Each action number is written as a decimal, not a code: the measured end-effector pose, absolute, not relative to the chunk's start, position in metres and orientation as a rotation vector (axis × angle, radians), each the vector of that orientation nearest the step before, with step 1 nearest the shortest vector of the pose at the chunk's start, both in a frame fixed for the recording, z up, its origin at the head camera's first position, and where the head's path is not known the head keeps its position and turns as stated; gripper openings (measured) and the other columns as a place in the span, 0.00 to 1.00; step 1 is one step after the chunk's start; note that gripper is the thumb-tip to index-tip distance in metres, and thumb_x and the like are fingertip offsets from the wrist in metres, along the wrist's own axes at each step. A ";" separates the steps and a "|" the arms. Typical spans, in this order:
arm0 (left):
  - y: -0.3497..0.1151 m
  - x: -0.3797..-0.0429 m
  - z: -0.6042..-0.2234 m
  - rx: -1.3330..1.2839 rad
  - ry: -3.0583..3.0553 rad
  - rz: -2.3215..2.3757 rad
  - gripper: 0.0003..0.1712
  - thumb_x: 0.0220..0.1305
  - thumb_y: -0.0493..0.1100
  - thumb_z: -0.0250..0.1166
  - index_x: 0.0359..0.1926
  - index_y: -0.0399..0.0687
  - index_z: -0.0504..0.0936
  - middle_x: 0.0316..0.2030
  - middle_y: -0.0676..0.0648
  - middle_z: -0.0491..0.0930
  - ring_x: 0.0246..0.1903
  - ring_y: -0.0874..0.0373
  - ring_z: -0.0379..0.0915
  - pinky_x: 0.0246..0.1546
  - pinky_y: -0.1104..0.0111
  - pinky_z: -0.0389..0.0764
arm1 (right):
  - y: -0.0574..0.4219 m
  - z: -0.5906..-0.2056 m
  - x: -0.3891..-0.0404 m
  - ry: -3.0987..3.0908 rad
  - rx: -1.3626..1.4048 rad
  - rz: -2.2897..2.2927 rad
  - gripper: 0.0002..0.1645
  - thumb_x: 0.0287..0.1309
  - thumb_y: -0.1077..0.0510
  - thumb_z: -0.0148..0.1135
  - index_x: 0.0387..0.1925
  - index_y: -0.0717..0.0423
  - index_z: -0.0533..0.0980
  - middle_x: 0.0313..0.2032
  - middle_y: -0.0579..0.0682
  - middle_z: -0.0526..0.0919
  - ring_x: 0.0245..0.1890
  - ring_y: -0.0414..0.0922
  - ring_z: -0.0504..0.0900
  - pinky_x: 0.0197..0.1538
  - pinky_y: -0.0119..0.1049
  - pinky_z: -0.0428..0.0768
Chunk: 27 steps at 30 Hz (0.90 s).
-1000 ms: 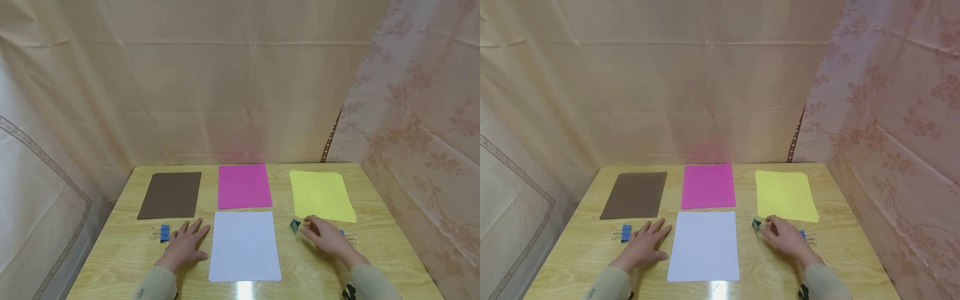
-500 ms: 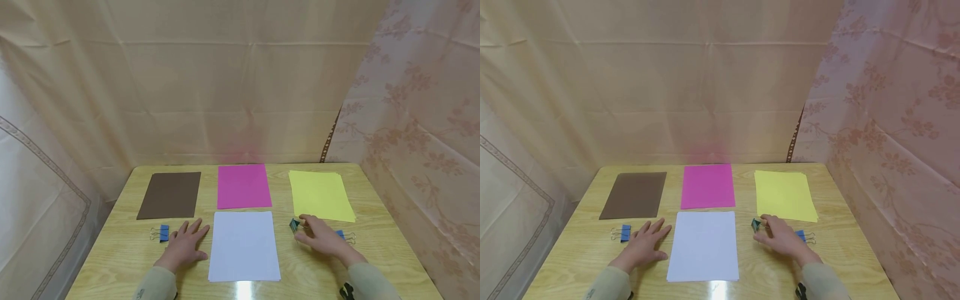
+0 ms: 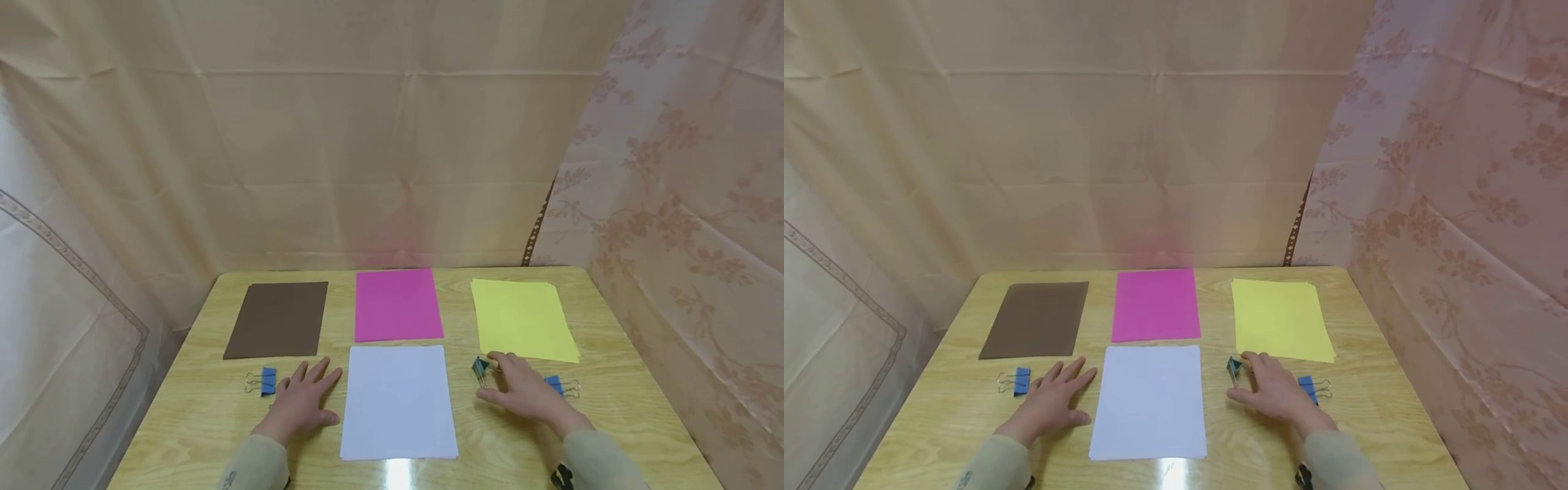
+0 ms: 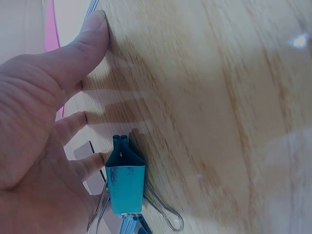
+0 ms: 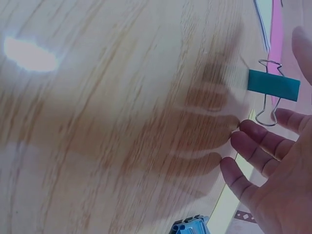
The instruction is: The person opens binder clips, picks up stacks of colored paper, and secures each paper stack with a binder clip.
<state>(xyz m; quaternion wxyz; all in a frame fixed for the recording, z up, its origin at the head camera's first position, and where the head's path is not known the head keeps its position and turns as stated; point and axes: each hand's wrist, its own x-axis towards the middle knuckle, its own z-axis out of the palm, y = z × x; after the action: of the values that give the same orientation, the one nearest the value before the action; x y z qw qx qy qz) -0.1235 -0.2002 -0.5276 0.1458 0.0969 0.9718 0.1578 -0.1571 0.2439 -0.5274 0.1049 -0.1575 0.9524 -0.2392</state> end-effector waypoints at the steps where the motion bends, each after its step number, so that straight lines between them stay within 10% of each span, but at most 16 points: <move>1: -0.200 -0.123 -0.528 0.279 2.799 0.453 0.50 0.53 0.59 0.78 0.75 0.57 0.69 0.78 0.43 0.57 0.75 0.28 0.47 0.64 0.27 0.55 | 0.243 -0.527 -0.157 2.809 -0.459 -0.704 0.54 0.59 0.29 0.66 0.70 0.63 0.65 0.59 0.61 0.77 0.61 0.62 0.75 0.61 0.62 0.74; 27: -0.200 -0.123 -0.527 0.272 2.787 0.449 0.50 0.53 0.59 0.78 0.75 0.57 0.68 0.79 0.44 0.56 0.75 0.29 0.46 0.64 0.27 0.54 | 0.233 -0.535 -0.154 2.929 -0.380 -0.572 0.51 0.52 0.28 0.71 0.62 0.62 0.71 0.47 0.54 0.78 0.46 0.51 0.76 0.48 0.56 0.78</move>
<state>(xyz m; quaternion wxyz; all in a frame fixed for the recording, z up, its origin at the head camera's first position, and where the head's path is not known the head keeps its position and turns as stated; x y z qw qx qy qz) -0.1234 -0.2001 -0.5265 0.1521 0.0947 0.9713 0.1564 -0.1544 0.2332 -0.5348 0.0663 -0.1259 0.9715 -0.1897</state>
